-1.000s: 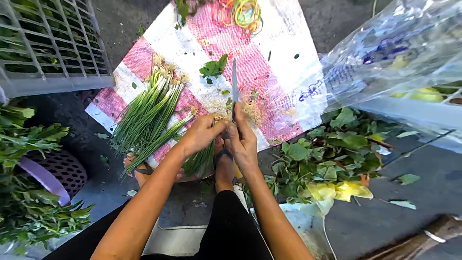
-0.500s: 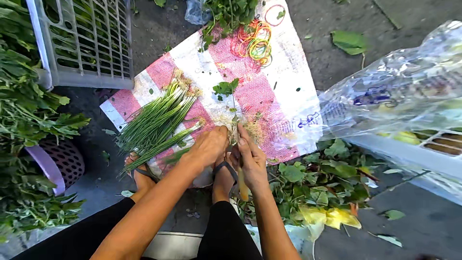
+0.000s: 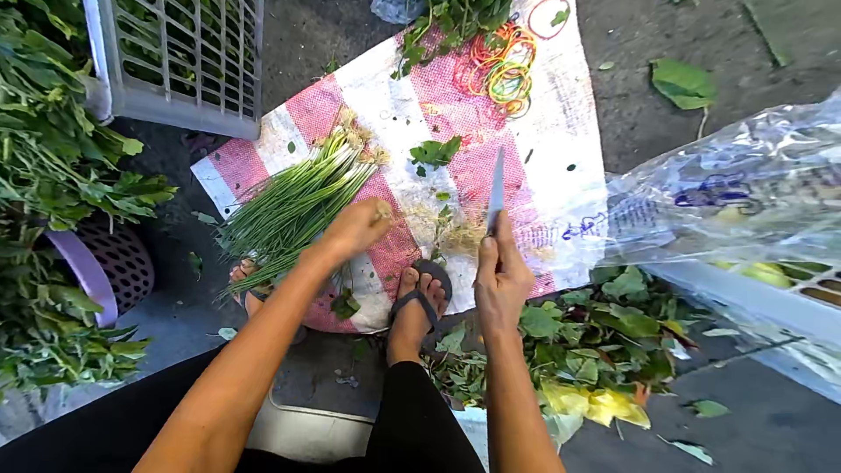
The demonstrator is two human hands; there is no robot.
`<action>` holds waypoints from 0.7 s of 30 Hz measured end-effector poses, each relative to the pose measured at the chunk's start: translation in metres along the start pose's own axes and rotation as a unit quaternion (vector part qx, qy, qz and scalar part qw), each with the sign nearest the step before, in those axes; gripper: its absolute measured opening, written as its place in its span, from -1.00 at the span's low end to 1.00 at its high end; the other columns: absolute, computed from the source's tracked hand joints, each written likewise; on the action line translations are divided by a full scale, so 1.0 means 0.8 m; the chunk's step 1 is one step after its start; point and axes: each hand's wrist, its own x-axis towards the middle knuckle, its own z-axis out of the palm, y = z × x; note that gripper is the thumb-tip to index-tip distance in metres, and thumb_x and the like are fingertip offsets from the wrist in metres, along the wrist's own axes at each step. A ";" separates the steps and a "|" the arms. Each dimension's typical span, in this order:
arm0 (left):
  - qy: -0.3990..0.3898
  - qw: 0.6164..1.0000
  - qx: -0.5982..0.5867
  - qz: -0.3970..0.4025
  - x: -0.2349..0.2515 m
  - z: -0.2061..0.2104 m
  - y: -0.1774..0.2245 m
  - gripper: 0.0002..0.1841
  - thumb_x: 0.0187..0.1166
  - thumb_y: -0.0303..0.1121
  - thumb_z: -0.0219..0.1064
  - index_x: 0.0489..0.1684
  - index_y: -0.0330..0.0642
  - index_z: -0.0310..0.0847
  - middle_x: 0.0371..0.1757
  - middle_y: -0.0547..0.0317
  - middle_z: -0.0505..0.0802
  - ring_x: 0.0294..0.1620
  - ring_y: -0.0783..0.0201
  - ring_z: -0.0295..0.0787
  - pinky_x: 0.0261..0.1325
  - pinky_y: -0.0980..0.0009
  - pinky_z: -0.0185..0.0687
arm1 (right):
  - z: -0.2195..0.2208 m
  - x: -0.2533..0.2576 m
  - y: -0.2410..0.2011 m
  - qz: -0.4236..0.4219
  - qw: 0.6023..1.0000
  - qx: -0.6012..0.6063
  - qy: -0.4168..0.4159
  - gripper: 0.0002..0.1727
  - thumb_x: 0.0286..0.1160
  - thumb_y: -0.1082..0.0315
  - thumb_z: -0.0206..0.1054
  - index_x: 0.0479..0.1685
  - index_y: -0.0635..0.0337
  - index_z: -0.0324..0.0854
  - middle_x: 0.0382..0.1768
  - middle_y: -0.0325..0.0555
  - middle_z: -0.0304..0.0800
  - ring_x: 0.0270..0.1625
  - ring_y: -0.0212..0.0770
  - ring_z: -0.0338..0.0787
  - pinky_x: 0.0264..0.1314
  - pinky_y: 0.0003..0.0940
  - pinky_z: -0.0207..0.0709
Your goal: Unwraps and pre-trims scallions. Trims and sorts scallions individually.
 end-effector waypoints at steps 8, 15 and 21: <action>0.051 0.926 -0.369 0.061 -0.022 -0.044 -0.048 -0.75 0.70 -0.54 0.23 0.24 -0.48 0.55 0.00 -0.01 0.87 -0.02 0.27 0.88 0.20 0.31 0.79 | 0.009 0.017 -0.013 -0.021 0.980 -0.193 0.048 -0.39 0.58 -0.07 0.32 -0.04 0.48 0.72 0.27 0.51 0.62 0.40 0.54 0.53 0.37 0.38 0.40; 0.041 0.868 -0.482 0.115 -0.104 -0.075 0.022 -0.81 0.73 -0.51 0.15 0.16 -0.35 0.56 -0.08 0.04 0.91 -0.10 0.30 0.87 0.05 0.35 0.80 | 0.002 -0.010 -0.153 0.074 0.945 0.204 -0.243 -0.49 0.60 0.25 0.30 0.51 0.23 0.55 0.50 0.06 0.60 0.44 -0.07 0.67 0.42 -0.05 0.61; 0.062 0.836 -0.521 0.162 -0.172 -0.072 0.070 -0.73 0.84 -0.38 0.01 0.28 -0.32 0.50 -0.01 0.08 0.82 -0.01 0.32 0.79 0.19 0.30 0.73 | -0.024 -0.043 -0.260 0.020 0.931 0.248 -0.266 -0.60 0.82 0.13 0.16 0.39 0.17 0.60 0.10 -0.02 0.80 0.02 -0.16 0.83 0.03 -0.08 0.76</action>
